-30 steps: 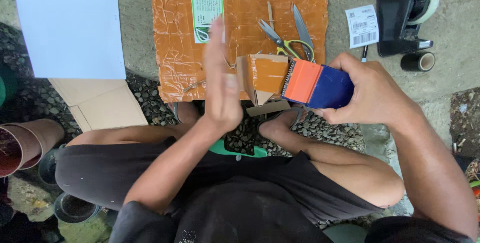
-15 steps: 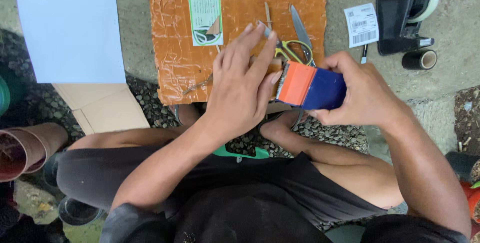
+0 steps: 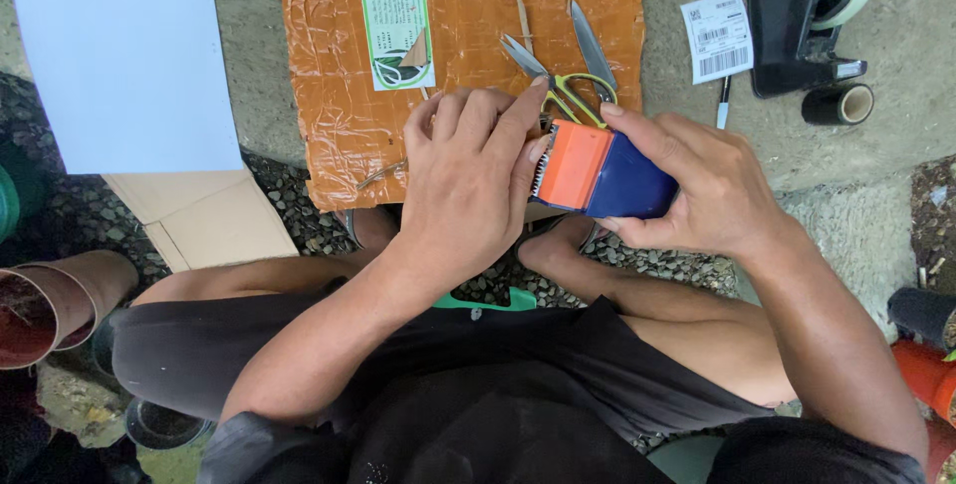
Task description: The person uses scissors to cut and trim the edges of a small cardboard box, then folds the flaps and seals the box with packing tape. The person handles the box, scissors, and tape dispenser throughout the process.
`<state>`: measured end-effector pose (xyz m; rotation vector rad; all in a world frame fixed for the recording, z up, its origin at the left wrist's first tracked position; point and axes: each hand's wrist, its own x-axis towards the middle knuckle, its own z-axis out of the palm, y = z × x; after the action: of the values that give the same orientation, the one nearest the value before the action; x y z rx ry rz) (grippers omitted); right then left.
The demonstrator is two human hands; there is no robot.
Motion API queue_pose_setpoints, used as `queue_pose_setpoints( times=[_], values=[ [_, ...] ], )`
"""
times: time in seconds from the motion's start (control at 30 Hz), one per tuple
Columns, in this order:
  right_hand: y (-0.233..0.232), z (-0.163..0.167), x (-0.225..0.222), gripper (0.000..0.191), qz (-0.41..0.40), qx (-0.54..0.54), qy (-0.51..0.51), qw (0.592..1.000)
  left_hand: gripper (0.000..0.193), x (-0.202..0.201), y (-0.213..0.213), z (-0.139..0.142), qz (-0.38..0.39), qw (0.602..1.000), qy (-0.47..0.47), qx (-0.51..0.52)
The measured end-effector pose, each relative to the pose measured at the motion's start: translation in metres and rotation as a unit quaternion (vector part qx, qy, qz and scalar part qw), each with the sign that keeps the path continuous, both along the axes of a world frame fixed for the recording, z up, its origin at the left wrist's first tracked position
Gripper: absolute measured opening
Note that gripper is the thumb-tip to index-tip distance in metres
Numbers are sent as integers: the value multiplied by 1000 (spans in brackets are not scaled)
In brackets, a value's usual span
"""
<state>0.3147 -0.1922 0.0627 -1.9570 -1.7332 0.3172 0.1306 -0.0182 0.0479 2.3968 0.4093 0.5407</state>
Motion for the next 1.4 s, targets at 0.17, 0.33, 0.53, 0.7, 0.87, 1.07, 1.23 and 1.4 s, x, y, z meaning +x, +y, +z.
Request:
queue_pose_setpoints(
  times=[0.17,0.33,0.53,0.7,0.87,1.07,1.23,1.4],
  values=[
    [-7,1,4,86,-5,-4,-6,1000,42,-1,-1,0,-2,1000,0,-8],
    [-17,3,5,86,6,16,-21,1000,41,0,-4,-1,-6,1000,2,-20],
    [-25,10,1,87,-1,3,-35,999,40,0,-7,-1,-10,1000,-1,-22],
    [-31,19,0,89,-6,-8,-49,999,39,0,-8,-5,-14,1000,4,-22],
    [-36,24,-2,88,-17,-18,-52,998,35,2,-13,-8,-12,1000,-6,-12],
    [-42,35,-7,83,-31,-27,-73,996,33,-1,-8,-7,-8,1000,-22,-7],
    [-33,49,-12,82,-41,-58,-115,991,40,-1,-5,-9,-1,999,-33,22],
    [-15,73,-26,83,-27,-165,-210,963,48,0,-7,-11,8,999,-26,26]
  ],
)
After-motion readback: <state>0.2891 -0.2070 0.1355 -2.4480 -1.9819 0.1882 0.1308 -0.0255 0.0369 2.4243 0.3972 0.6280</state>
